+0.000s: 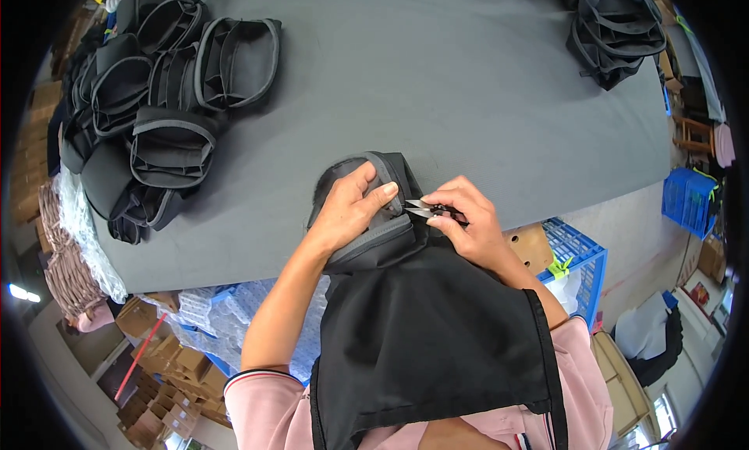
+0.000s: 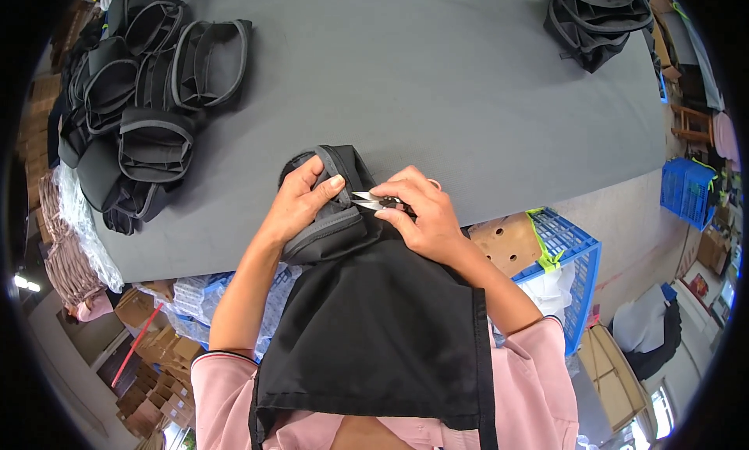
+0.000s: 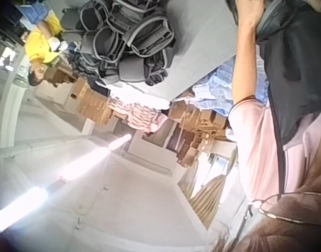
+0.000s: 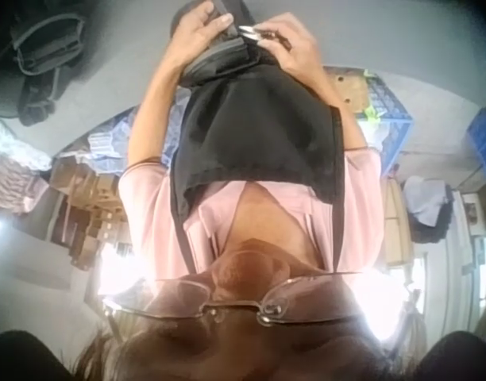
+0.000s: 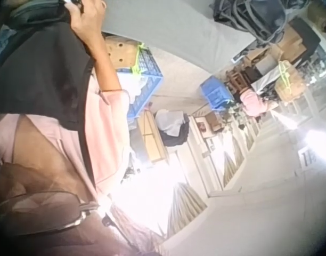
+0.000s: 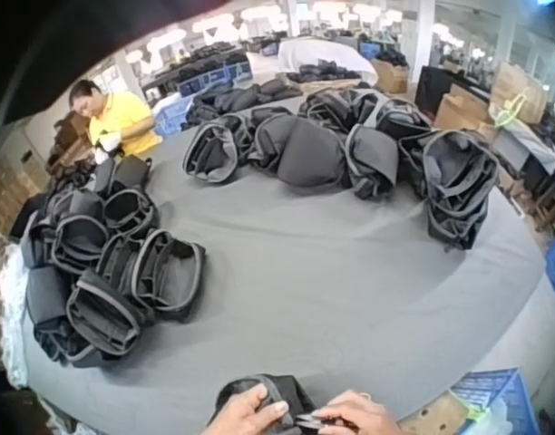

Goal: The person is inspecting and trimming small gray fabric pouches using a nipping tool on a workbench.

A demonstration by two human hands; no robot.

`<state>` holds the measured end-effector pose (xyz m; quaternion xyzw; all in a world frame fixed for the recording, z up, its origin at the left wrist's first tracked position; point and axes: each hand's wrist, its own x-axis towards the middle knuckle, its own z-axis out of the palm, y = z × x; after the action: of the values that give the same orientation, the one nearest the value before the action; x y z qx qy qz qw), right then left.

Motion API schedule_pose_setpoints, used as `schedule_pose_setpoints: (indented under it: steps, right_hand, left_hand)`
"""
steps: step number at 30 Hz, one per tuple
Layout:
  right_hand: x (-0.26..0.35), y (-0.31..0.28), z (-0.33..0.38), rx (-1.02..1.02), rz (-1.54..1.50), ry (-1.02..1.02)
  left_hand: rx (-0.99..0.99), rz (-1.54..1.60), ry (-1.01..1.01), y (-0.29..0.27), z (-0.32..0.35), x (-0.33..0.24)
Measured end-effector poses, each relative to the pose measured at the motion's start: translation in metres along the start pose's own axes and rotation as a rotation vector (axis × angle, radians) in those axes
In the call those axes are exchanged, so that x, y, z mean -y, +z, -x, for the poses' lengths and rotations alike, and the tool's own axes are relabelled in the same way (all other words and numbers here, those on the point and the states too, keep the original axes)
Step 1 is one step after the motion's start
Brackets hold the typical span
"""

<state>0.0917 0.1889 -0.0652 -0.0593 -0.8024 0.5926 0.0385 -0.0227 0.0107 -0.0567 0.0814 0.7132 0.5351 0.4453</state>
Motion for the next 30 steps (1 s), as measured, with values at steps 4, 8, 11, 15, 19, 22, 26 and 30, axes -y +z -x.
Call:
schedule_pose_setpoints:
  steps: [4, 8, 11, 15, 19, 22, 26, 30]
  right_hand:
    - [-0.001, 0.006, -0.002, 0.028, 0.029, -0.060]
    - [0.001, 0.010, 0.000, 0.019, 0.067, -0.059]
    - [-0.003, 0.011, 0.001, -0.016, 0.095, -0.136]
    - [-0.003, 0.016, 0.004, -0.067, 0.019, -0.135]
    - [-0.003, 0.017, 0.006, -0.080, 0.069, -0.114]
    - [-0.002, 0.015, 0.006, -0.068, 0.119, -0.107]
    - [0.012, 0.013, 0.009, -0.156, 0.050, -0.115]
    - [0.020, 0.012, -0.001, -0.177, -0.022, -0.049]
  left_hand:
    - [-0.019, 0.016, 0.048, 0.003, 0.001, 0.000]
    - [-0.006, 0.031, 0.011, 0.001, 0.003, 0.000]
    - [-0.016, 0.064, 0.037, 0.002, 0.004, 0.001]
    - [0.003, 0.046, 0.040, 0.001, 0.004, 0.003]
    - [0.008, 0.066, 0.035, 0.001, 0.005, 0.000]
    - [0.031, 0.077, 0.022, 0.001, 0.005, -0.004]
    - [0.013, 0.099, 0.044, 0.000, 0.008, -0.008]
    - [0.057, 0.196, 0.056, 0.000, 0.005, -0.014]
